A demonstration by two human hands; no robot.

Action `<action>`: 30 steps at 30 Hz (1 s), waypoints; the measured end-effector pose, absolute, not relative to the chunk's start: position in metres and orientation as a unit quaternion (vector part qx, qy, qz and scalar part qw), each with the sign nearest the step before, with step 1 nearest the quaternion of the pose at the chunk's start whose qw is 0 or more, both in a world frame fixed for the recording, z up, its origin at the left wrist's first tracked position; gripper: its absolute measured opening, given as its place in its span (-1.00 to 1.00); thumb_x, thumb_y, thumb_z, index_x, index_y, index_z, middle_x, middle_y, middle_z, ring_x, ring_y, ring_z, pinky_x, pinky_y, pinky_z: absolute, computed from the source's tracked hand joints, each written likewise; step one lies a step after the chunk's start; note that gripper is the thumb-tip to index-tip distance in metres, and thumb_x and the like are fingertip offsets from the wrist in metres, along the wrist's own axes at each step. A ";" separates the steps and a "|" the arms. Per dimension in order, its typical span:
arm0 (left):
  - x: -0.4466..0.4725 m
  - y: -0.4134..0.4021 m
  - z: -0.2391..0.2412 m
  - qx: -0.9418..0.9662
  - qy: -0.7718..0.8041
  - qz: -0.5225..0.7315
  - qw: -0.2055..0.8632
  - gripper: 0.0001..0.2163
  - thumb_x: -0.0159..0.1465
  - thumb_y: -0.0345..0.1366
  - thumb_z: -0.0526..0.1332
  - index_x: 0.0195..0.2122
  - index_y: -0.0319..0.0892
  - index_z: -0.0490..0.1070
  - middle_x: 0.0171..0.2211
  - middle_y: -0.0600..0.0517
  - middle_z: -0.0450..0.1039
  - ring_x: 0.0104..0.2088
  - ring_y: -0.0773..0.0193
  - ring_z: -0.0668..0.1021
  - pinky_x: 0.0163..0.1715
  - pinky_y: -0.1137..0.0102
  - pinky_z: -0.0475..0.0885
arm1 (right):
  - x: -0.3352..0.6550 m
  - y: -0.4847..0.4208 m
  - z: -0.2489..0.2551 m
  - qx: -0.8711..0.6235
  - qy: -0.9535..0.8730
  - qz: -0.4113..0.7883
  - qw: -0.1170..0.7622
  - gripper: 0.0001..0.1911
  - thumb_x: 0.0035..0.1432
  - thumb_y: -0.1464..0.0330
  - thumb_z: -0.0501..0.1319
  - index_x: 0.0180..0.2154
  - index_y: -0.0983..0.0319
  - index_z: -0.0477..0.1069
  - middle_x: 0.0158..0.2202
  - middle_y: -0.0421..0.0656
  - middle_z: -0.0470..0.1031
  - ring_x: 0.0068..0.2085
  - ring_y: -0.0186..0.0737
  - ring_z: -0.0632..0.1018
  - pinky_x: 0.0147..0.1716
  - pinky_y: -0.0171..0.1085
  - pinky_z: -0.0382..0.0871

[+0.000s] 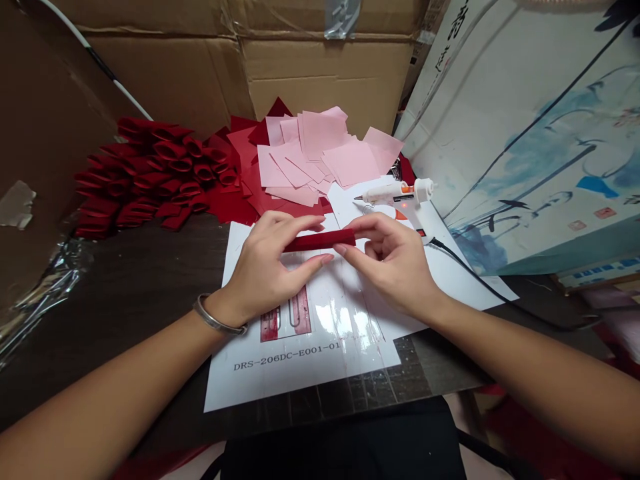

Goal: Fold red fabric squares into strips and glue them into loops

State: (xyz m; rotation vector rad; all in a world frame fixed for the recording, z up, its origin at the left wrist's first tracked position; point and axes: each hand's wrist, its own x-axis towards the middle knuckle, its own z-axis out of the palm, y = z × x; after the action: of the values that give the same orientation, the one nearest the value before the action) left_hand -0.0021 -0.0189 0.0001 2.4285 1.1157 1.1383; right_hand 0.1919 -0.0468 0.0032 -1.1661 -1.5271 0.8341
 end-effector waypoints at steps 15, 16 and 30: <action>-0.001 -0.021 0.000 0.755 0.418 0.416 0.287 -0.73 0.19 -0.19 0.36 -0.10 -0.11 0.51 -0.14 -0.01 0.56 -0.13 0.19 0.57 -0.08 0.33 0.45 | 0.198 -0.041 0.008 -0.471 -0.592 0.468 0.456 -0.63 0.08 0.16 0.36 -0.11 0.18 0.42 -0.19 -0.15 0.57 -0.23 -0.23 0.57 -0.43 -0.27 0.33; -0.001 -0.020 0.000 0.758 0.414 0.417 0.283 -0.71 0.19 -0.19 0.37 -0.08 -0.11 0.50 -0.13 -0.01 0.56 -0.11 0.18 0.57 -0.05 0.31 0.45 | 0.198 -0.041 0.008 -0.467 -0.594 0.465 0.461 -0.65 0.09 0.17 0.36 -0.13 0.18 0.43 -0.19 -0.15 0.57 -0.22 -0.23 0.57 -0.43 -0.27 0.33; 0.002 -0.017 -0.003 0.688 0.327 0.488 0.425 -0.67 0.20 -0.40 0.35 -0.01 -0.11 0.42 -0.01 0.02 0.49 0.02 0.21 0.54 0.02 0.35 0.46 | 0.199 -0.040 0.010 -0.450 -0.583 0.449 0.506 -0.80 0.08 0.29 0.36 -0.24 0.18 0.45 -0.19 -0.17 0.52 -0.19 -0.27 0.51 -0.55 -0.35 0.24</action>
State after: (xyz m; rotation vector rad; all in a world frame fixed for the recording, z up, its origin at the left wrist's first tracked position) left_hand 0.0020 -0.0169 -0.0033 1.7219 0.8184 1.2212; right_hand 0.1991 -0.0395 0.0101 -1.0861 -1.4064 1.0839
